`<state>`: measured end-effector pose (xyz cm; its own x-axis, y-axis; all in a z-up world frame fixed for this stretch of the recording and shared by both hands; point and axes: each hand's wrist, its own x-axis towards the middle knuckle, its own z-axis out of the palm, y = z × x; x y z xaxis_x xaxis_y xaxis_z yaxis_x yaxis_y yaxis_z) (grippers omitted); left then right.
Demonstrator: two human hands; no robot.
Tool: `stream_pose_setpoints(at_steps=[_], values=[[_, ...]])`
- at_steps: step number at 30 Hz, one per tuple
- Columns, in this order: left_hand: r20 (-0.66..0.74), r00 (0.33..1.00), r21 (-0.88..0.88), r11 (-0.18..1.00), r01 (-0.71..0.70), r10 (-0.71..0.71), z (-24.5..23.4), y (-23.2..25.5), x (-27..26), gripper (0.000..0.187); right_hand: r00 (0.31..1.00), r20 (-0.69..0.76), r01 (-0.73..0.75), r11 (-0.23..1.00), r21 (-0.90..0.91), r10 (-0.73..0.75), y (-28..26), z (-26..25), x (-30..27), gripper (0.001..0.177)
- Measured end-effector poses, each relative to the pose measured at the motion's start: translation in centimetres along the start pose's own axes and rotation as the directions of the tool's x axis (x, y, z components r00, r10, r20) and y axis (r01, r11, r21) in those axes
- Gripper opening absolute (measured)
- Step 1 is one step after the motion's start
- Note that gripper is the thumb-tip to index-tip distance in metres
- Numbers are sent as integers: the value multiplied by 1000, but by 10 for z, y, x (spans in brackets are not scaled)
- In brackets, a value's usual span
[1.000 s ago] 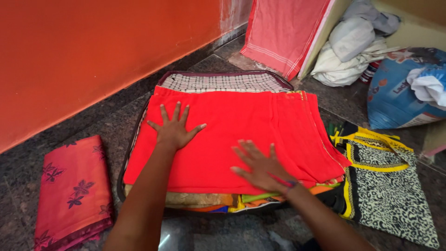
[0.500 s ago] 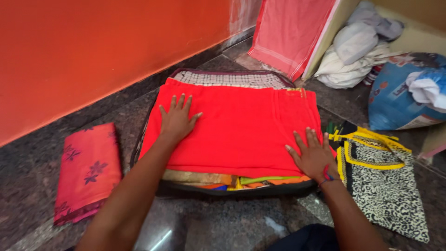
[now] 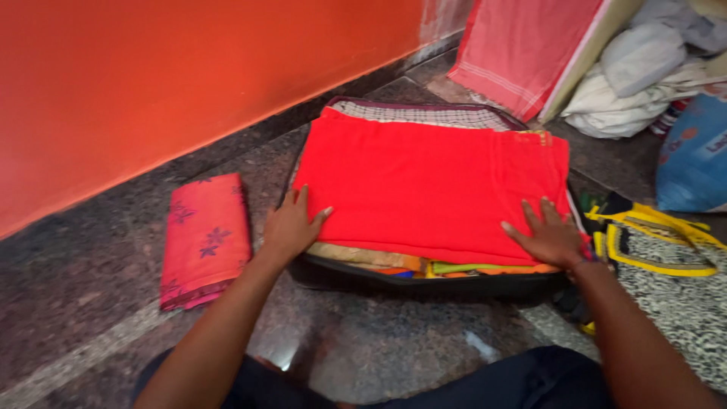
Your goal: The person packs a suitcase by placing folded garments into it one by one and smoothing them down.
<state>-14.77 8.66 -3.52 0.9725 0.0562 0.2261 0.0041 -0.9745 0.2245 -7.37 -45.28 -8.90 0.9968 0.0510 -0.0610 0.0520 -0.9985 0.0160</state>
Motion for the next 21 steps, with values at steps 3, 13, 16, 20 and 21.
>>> stream_pose_setpoints(at_steps=[3, 13, 16, 20, 21], values=[[-123, 992, -197, 980, 5, -30, -5, -18, -9, 61, 983, 156, -76, 991, -106, 92, -24, -41, -17, 94], [-233, 971, -492, 868, -63, -62, 12, -57, 11, 57, 944, -118, 287, 943, -167, -308, -188, -32, -62, 84], [-156, 987, -464, 885, -36, -42, 5, -57, 7, 64, 967, 174, 202, 976, -76, -186, -191, -12, -54, 88], [-36, 986, -649, 754, 101, -162, 5, -60, 15, 60, 963, 118, 241, 970, 38, -244, -170, -5, -50, 86], [7, 977, -719, 677, 155, -215, 7, -60, 19, 58, 965, 24, 257, 962, 91, -260, -158, -8, -48, 86]])
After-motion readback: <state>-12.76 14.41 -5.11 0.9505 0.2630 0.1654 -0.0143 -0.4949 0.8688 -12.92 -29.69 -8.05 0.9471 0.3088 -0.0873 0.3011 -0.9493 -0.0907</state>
